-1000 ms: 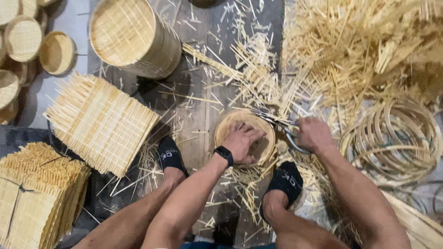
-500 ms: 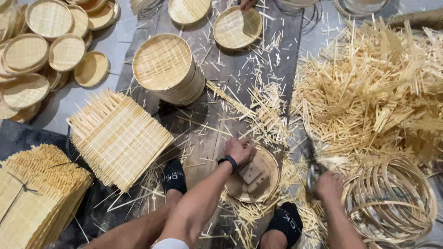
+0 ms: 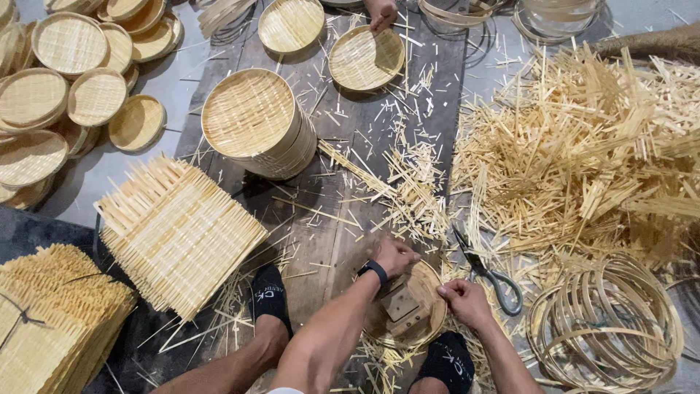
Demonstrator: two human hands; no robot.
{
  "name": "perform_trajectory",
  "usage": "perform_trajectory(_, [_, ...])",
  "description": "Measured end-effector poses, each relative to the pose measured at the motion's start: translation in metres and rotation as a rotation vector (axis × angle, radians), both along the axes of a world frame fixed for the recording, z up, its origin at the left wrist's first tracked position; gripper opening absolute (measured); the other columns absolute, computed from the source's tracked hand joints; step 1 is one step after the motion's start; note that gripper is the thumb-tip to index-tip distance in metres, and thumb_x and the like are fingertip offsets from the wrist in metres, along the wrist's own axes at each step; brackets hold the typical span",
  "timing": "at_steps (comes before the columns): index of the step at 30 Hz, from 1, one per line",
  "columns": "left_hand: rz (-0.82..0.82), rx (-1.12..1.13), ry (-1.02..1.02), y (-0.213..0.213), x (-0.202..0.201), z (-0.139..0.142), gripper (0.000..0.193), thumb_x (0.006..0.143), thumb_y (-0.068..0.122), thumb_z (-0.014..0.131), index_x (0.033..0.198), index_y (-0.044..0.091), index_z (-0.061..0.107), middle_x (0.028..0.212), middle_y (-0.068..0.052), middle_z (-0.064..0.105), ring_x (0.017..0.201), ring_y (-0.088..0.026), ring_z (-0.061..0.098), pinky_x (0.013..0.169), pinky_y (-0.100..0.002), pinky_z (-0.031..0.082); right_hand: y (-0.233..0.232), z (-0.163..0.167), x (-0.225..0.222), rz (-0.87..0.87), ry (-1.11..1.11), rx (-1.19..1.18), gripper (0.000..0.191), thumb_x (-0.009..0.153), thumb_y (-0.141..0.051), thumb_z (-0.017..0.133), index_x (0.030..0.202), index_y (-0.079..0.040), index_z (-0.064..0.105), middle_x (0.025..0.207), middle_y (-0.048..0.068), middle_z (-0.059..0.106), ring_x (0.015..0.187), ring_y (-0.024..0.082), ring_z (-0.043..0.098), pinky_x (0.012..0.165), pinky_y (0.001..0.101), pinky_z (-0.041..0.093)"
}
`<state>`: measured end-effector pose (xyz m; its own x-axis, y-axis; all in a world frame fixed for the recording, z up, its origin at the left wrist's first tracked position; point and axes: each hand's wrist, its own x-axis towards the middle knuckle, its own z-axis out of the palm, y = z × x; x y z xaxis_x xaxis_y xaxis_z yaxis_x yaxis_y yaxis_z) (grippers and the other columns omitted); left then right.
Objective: The person sits on the floor assembling bamboo steamer trays. They fit a woven bamboo mat into a round bamboo rim, press it in place using a wooden block, trim excess slats with shears, and set finished trays onto a stack.
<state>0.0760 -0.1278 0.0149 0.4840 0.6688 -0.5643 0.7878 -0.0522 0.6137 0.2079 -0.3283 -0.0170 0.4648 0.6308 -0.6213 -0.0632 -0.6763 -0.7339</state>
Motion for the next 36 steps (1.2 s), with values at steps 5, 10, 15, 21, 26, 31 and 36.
perform_trajectory(5, [0.035,0.076,-0.016,-0.006,0.005,0.012,0.042,0.066,0.051,0.085,0.094,0.019,0.086,0.113,-0.008,0.07,0.118,-0.032,0.061,0.115,-0.066,0.03,0.005,0.002,-0.004,-0.028,-0.111,-0.085,0.025,0.082,-0.021,0.082,0.087,0.003,0.079,0.067,0.009,0.072,0.054,0.015,0.062,0.052,0.033,0.051])
perform_trajectory(10, [0.256,0.233,-0.3,-0.008,-0.023,0.01,0.052,0.072,0.051,0.084,0.105,0.012,0.077,0.118,-0.013,0.063,0.117,-0.034,0.056,0.106,-0.055,0.034,-0.007,0.029,-0.008,0.144,-0.369,-0.043,0.033,0.087,-0.029,0.08,0.105,-0.002,0.078,0.076,0.007,0.073,0.067,0.013,0.068,0.063,0.0277,0.052])
perform_trajectory(15, [0.337,0.089,0.233,-0.01,-0.1,-0.005,0.048,0.09,0.05,0.077,0.102,0.004,0.083,0.102,-0.02,0.076,0.096,-0.034,0.071,0.089,-0.043,0.057,-0.033,0.018,-0.022,-0.126,0.305,-0.109,0.035,0.092,-0.02,0.074,0.116,0.005,0.072,0.086,0.012,0.077,0.074,0.02,0.07,0.066,0.033,0.059])
perform_trajectory(21, [0.456,-0.317,-0.246,-0.005,-0.13,-0.012,0.043,0.068,0.031,0.09,0.103,0.007,0.083,0.095,-0.009,0.084,0.08,-0.016,0.076,0.077,-0.033,0.061,-0.037,-0.012,-0.031,-0.271,0.496,-0.001,0.027,0.092,-0.017,0.069,0.106,0.007,0.071,0.089,0.012,0.078,0.074,0.021,0.075,0.066,0.035,0.064])
perform_trajectory(26, [0.485,-0.168,0.096,0.003,-0.113,0.003,0.04,0.073,0.028,0.091,0.105,0.006,0.083,0.094,-0.012,0.08,0.078,-0.018,0.075,0.077,-0.031,0.058,-0.033,-0.002,-0.03,-0.295,0.37,-0.057,0.026,0.095,-0.014,0.07,0.106,0.01,0.071,0.089,0.016,0.075,0.071,0.025,0.072,0.064,0.0392,0.061])
perform_trajectory(31, [0.827,-0.653,-0.561,-0.027,-0.131,0.016,0.029,0.092,0.017,0.071,0.112,-0.003,0.074,0.104,-0.016,0.079,0.089,-0.024,0.076,0.079,-0.037,0.063,-0.036,0.029,-0.034,-0.483,0.708,0.24,0.028,0.094,-0.019,0.062,0.105,0.005,0.07,0.095,0.013,0.077,0.079,0.019,0.076,0.069,0.0333,0.066])
perform_trajectory(36, [0.807,-0.945,-0.607,-0.082,-0.146,-0.009,0.024,0.098,0.008,0.058,0.121,0.002,0.065,0.116,-0.012,0.075,0.102,-0.025,0.075,0.086,-0.041,0.065,-0.039,0.015,-0.049,-0.37,0.499,-0.05,0.025,0.096,-0.017,0.063,0.106,0.004,0.07,0.094,0.019,0.077,0.074,0.027,0.076,0.066,0.0376,0.065])
